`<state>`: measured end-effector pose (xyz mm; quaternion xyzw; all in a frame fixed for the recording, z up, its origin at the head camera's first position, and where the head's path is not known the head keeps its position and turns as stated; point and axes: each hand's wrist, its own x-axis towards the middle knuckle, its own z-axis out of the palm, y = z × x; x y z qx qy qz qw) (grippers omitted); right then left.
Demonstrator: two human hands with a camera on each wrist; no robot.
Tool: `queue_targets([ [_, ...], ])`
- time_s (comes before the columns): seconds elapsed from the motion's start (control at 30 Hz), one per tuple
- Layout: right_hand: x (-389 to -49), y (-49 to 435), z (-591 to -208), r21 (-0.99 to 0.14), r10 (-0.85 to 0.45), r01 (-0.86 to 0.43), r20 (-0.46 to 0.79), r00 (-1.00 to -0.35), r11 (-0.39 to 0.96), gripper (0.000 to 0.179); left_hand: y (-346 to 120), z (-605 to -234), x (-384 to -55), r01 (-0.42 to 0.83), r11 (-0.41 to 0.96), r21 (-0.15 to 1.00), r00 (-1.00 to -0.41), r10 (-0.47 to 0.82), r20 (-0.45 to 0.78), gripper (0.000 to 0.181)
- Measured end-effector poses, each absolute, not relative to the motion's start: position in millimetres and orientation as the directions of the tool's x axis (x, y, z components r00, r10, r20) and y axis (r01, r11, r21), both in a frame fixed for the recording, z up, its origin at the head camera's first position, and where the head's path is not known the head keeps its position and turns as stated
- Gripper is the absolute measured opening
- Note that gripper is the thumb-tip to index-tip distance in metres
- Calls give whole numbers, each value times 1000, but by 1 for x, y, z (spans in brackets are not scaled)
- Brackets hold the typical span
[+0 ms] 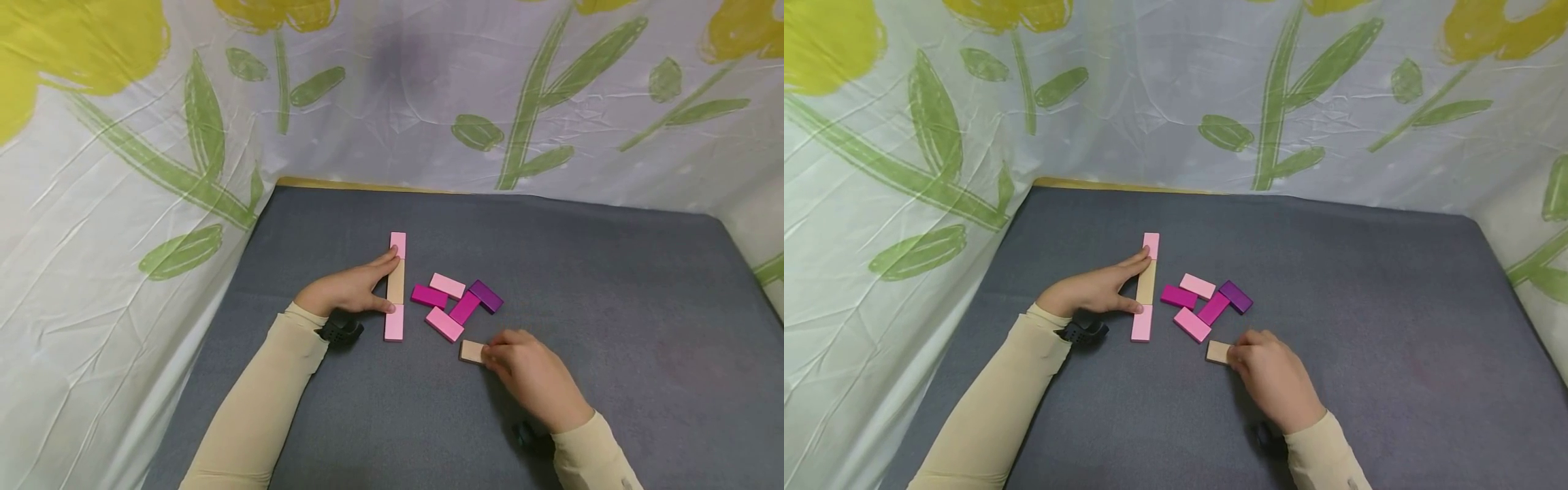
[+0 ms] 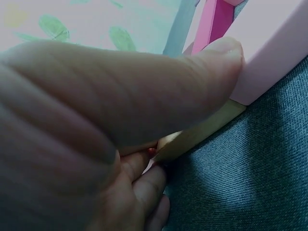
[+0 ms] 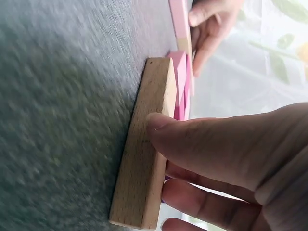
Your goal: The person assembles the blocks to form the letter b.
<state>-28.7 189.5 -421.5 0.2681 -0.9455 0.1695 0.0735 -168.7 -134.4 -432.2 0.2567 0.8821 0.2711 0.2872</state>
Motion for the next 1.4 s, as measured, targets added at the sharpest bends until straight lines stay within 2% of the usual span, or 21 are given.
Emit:
queue_targets([
  [0.7,-4,159,-429,-274,-545,-611,283,-789,742,24,-133,-436,-168,275,732,624,-712,591,-379,100],
  [1.13,-4,147,-421,-302,-654,-670,167,-738,678,21,-132,-434,-168,273,735,621,-718,585,-377,99],
  [1.4,-4,144,-417,-288,-665,-673,143,-733,681,23,-134,-434,-168,279,729,625,-713,593,-373,98],
])
